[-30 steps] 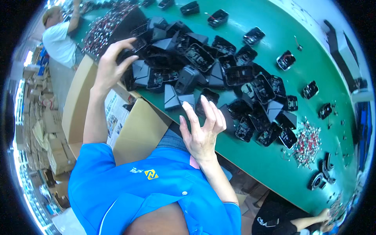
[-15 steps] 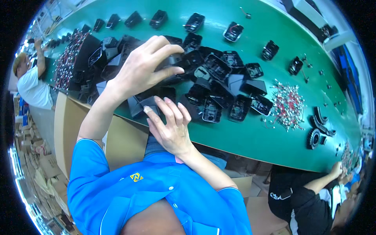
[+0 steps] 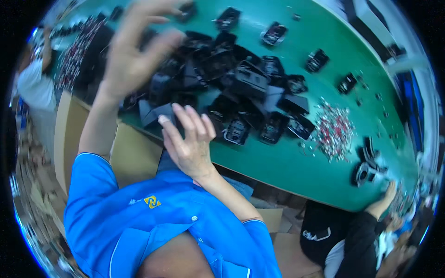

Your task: Manual assembly of small black plastic electronic component housings on an assembly line.

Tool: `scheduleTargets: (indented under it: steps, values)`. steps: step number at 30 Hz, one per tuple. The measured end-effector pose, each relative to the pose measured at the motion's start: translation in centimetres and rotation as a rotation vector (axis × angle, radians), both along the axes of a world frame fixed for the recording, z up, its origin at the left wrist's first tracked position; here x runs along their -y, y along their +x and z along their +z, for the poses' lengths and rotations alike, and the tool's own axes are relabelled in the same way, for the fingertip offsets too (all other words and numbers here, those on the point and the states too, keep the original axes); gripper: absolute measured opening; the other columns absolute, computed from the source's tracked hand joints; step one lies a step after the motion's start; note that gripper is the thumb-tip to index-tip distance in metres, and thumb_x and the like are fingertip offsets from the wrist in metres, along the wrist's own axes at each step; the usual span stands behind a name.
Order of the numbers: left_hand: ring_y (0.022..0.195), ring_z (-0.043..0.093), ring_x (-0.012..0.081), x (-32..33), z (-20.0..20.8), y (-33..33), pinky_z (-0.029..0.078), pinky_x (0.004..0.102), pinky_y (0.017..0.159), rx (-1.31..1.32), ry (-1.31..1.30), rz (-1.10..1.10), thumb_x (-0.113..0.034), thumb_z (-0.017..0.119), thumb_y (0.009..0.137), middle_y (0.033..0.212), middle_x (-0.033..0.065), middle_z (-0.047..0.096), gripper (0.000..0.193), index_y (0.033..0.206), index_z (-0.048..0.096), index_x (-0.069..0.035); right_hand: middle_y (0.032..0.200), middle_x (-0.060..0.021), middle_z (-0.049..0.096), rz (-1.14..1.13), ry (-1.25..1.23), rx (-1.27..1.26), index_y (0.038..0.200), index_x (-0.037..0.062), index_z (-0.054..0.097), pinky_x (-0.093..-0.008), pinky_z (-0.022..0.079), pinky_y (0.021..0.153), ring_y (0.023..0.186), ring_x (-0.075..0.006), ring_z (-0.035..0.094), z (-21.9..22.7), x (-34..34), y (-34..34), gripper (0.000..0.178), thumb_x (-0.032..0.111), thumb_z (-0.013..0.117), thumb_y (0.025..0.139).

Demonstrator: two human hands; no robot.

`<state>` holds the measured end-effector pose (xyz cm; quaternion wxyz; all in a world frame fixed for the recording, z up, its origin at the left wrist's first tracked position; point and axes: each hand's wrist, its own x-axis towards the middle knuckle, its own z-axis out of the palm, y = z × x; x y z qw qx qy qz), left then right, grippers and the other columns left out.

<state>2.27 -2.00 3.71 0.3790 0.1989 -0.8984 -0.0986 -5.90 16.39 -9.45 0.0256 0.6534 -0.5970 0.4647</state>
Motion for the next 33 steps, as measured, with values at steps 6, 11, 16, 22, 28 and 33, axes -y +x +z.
scheduleTargets:
  steps: [6, 11, 16, 22, 28, 33]
  values:
    - [0.117, 0.055, 0.0311, -0.2, -6.4, 23.5, 0.043, 0.0394, 0.103, -0.577, -0.06, 1.036, -0.038, 0.071, 0.093, 0.133, 0.0237, 0.049, 0.069, 0.14, 0.042, 0.002, 0.141, -0.0096, 0.053, 0.039, -0.029, 0.029, 0.113, 0.0215, 0.073, -0.0451, 0.024, 0.112, 0.129, -0.0275, 0.043, 0.3, -0.2, 0.1, 0.036, 0.016, 0.076, 0.078]
    - [0.132, 0.037, 0.0462, -12.0, -26.7, 40.7, 0.03, 0.0574, 0.112, 0.297, 0.634, 1.601, -0.061, 0.056, 0.094, 0.144, 0.0309, 0.037, 0.081, 0.148, 0.039, -0.004, 0.141, -0.0108, 0.052, 0.142, 0.022, -0.006, 0.111, 0.022, 0.073, -0.0456, 0.025, 0.112, 0.131, -0.0284, 0.039, 0.3, -0.4, 0.4, 0.033, 0.014, 0.075, 0.079]
    - [0.139, 0.032, 0.0484, -15.6, -34.2, 37.9, 0.028, 0.0549, 0.116, 0.401, 1.168, 1.491, -0.068, 0.051, 0.091, 0.154, 0.0299, 0.026, 0.086, 0.155, 0.033, -0.013, 0.14, -0.0107, 0.052, 0.112, 0.064, -0.063, 0.108, 0.0212, 0.073, -0.0452, 0.027, 0.111, 0.132, -0.0286, 0.037, 0.4, -0.5, 0.8, 0.032, 0.009, 0.073, 0.078]
    - [0.139, 0.031, 0.0478, -12.5, -31.0, 32.5, 0.03, 0.0524, 0.116, 0.096, 1.056, 1.133, -0.05, 0.068, 0.086, 0.155, 0.0275, 0.025, 0.079, 0.151, 0.041, -0.015, 0.138, -0.0096, 0.053, 0.008, 0.05, -0.058, 0.105, 0.0201, 0.072, -0.0453, 0.031, 0.11, 0.131, -0.0287, 0.039, 0.5, -0.3, 1.1, 0.033, 0.002, 0.071, 0.077]
    - [0.137, 0.033, 0.0478, -13.4, -28.2, 25.8, 0.034, 0.0524, 0.114, 0.315, 0.83, 0.987, -0.028, 0.076, 0.077, 0.153, 0.025, 0.027, 0.074, 0.146, 0.05, -0.017, 0.137, -0.0089, 0.053, 0.041, 0.053, -0.125, 0.104, 0.02, 0.071, -0.0455, 0.033, 0.109, 0.129, -0.0287, 0.041, 0.4, -0.3, 0.8, 0.034, 0.0, 0.07, 0.077]
    - [0.134, 0.034, 0.0471, -13.9, -28.3, 25.1, 0.036, 0.0533, 0.112, 0.455, 0.818, 0.947, -0.021, 0.075, 0.078, 0.151, 0.024, 0.028, 0.064, 0.139, 0.056, -0.015, 0.136, -0.0084, 0.055, 0.063, 0.037, -0.116, 0.103, 0.0199, 0.072, -0.0442, 0.033, 0.108, 0.126, -0.0284, 0.044, 0.2, -0.3, 0.9, 0.033, 0.001, 0.072, 0.076]
